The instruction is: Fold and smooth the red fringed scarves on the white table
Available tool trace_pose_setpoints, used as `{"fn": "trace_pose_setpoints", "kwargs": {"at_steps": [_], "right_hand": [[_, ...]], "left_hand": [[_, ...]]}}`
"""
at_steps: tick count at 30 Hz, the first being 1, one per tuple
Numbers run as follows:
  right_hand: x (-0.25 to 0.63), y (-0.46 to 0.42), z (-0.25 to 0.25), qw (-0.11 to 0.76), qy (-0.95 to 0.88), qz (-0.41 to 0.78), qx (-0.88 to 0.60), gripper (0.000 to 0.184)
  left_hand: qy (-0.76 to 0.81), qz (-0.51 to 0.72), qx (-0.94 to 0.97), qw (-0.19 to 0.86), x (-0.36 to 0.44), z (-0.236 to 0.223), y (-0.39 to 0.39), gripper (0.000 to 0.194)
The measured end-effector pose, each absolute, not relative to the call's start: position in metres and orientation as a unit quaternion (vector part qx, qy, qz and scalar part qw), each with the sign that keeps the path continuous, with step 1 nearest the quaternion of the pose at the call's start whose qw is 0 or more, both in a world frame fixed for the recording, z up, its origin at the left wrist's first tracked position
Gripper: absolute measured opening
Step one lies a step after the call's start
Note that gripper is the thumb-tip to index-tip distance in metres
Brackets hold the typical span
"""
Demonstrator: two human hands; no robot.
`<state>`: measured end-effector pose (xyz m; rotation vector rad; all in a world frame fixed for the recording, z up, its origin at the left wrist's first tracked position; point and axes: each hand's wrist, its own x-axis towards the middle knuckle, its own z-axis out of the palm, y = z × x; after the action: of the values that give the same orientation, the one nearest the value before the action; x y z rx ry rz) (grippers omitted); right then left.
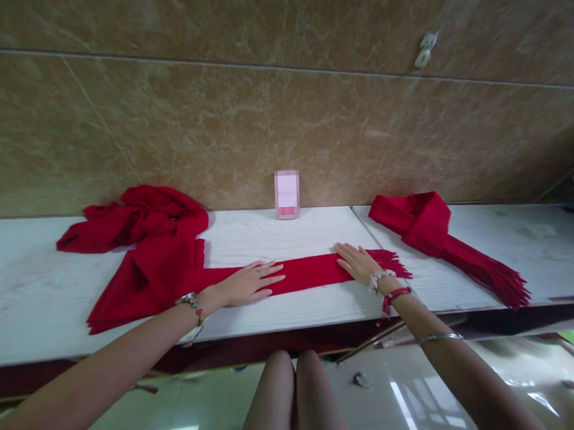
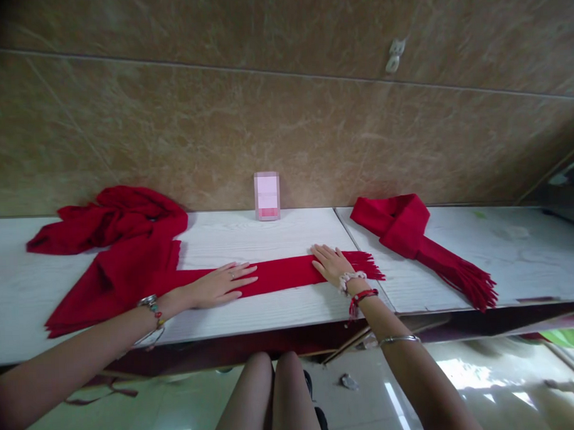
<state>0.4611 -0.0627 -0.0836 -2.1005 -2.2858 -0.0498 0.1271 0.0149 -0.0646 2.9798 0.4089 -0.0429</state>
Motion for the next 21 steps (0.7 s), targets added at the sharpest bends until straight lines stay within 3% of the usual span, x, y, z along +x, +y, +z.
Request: {"fn": "trace_pose_setpoints", "kwargs": {"at_steps": [12,18,21], "right_hand": [[0.521,-0.036,-0.079,-0.017,-0.707,0.016,-0.707,0.047],[0.449,-0.027,-0.065,0.046,-0.751,-0.036,-0.657,0.049],[0.405,-0.022,-0.066,0.031,-0.802,-0.024,-0.595,0.049]], "left_hand": [[0.105,0.034,0.992,0.055,0.192,-0.068,0.044,0.042],[0.173,0.029,0.984,0.023,0.166,-0.061,0.037,0.048],[0.208,0.007,0.978,0.015,0.143,-0.063,0.038,0.050]]}}
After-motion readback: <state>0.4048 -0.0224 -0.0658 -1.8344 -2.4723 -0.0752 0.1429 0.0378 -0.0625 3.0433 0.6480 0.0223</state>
